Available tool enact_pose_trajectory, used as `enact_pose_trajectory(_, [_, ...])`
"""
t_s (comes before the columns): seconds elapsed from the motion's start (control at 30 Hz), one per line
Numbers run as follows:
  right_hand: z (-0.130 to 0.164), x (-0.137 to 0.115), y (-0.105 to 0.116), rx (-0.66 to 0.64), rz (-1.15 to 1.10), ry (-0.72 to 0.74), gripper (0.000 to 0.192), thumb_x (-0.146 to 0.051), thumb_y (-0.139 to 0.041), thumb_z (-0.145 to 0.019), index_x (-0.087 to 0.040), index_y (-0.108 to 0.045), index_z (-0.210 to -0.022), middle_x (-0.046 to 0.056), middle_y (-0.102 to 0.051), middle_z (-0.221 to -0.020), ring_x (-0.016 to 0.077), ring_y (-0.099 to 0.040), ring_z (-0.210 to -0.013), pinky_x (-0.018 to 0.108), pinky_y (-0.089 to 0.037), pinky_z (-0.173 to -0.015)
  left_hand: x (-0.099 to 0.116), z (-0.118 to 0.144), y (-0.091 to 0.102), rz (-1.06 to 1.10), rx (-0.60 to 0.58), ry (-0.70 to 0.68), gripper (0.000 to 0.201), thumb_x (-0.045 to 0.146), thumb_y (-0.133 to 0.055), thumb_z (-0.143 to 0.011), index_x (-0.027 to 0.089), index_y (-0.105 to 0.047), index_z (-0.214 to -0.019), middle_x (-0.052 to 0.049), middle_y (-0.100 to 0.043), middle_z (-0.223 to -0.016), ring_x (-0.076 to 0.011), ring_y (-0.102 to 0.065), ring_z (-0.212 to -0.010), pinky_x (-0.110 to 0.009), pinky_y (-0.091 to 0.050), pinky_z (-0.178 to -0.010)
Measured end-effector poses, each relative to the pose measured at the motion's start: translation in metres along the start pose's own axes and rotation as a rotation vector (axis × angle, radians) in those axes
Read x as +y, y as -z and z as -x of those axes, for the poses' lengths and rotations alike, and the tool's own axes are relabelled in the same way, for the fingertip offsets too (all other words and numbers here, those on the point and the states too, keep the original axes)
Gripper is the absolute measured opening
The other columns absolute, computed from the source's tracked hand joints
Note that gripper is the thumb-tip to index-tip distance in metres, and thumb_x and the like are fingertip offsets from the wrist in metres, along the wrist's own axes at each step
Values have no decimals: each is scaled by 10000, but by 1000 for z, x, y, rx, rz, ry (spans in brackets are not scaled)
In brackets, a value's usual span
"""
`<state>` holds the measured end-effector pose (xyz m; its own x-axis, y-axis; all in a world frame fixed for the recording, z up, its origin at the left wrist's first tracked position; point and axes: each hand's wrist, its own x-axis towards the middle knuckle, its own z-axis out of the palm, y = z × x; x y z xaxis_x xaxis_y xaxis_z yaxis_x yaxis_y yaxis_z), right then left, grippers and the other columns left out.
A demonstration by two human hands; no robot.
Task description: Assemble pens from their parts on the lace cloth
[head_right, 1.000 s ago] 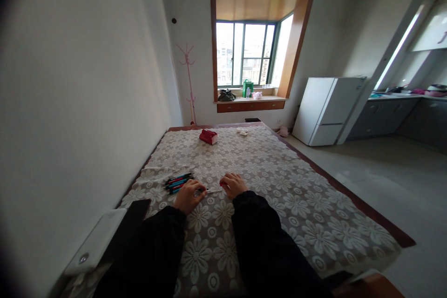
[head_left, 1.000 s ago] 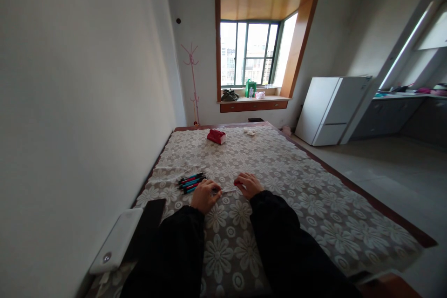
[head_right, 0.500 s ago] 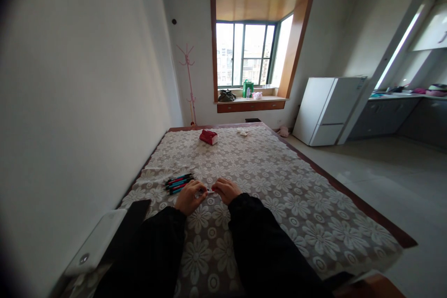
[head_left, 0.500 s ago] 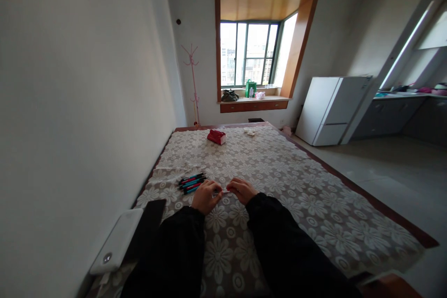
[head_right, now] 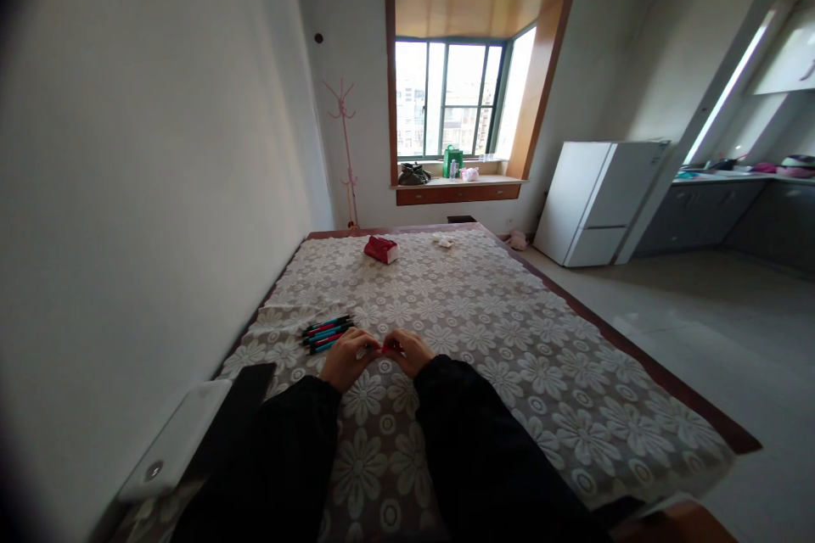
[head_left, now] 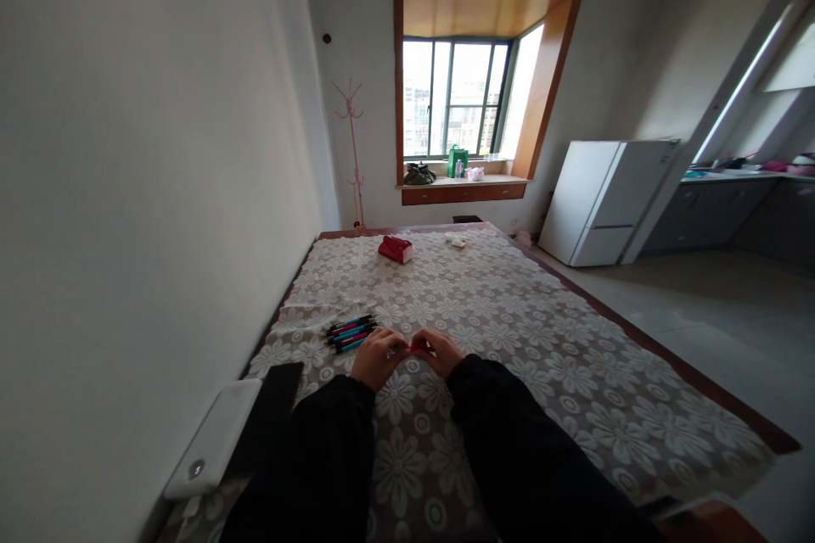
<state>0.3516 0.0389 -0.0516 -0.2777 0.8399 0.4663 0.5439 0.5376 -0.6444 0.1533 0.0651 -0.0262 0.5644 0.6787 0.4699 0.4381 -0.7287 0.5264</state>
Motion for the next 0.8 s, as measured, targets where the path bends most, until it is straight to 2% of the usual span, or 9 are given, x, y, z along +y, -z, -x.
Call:
enact_pose_trajectory(0.1, [-1, -6, -2, 15, -139, -28, 121, -300, -601, -821, -193, -591, -875, 7, -620, -772, 137, -572, -705, 258, -460, -641, -2, 0, -1, 32, 39, 37, 170, 384, -643, -805, 215, -658, -822, -22, -636, -832, -166, -563, -841, -282, -441, -756])
enact_pose_trajectory(0.2, [-4, -11, 0, 68, -359, -53, 214, -317, -562, -850, -208, -560, -1034, 3, -633, -788, 141, -601, -732, 284, -480, -687, -2, 1, 0, 38, 95, 62, 200, 400, -619, -818, 203, -646, -800, -26, -623, -804, -162, -565, -805, -280, -446, -734])
enact_pose_trajectory(0.27, [-5, -13, 4, 151, -512, -79, 279, -338, -545, -864, -219, -515, -1114, 2, -631, -799, 143, -615, -734, 303, -497, -703, -1, 0, 1, 24, 107, 63, 212, 403, -573, -850, 209, -651, -820, -31, -632, -807, -168, -564, -815, -290, -447, -746])
enact_pose_trajectory(0.33, [-7, -13, 10, 264, -604, -104, 289, -351, -558, -861, -230, -494, -1116, -2, -625, -808, 145, -625, -720, 317, -510, -706, 1, 0, 3, -2, 93, 50, 213, 383, -528, -880, 219, -660, -849, -36, -646, -825, -178, -562, -850, -304, -444, -777])
enact_pose_trajectory(0.43, [-9, -10, 18, 418, -646, -116, 332, -349, -600, -840, -249, -458, -1123, -10, -622, -823, 150, -639, -708, 329, -523, -696, 4, -1, 4, -52, 56, 25, 177, 322, -524, -879, 232, -674, -854, -45, -660, -869, -193, -553, -909, -329, -431, -829])
enact_pose_trajectory(0.5, [-9, -9, 20, 474, -654, -121, 382, -355, -620, -825, -258, -436, -1145, -12, -624, -826, 155, -645, -700, 332, -530, -671, 6, 0, 4, -86, 26, 17, 137, 286, -556, -850, 244, -684, -871, -47, -662, -905, -201, -546, -938, -344, -421, -853])
enact_pose_trajectory(0.67, [-9, -7, 19, 442, -608, -172, 271, -386, -680, -763, -207, -519, -889, -2, -638, -745, 169, -651, -672, 338, -543, -653, 3, 2, 3, -165, -36, 37, 164, 255, -624, -778, 262, -694, -927, -47, -644, -973, -219, -520, -993, -357, -407, -861])
enact_pose_trajectory(0.8, [-9, -10, 19, 481, -602, -175, 311, -411, -665, -767, -219, -505, -953, 6, -661, -787, 167, -653, -675, 357, -554, -670, 0, 3, 2, -191, -69, 28, 163, 268, -625, -783, 269, -706, -925, -46, -637, -959, -220, -512, -974, -359, -398, -838])
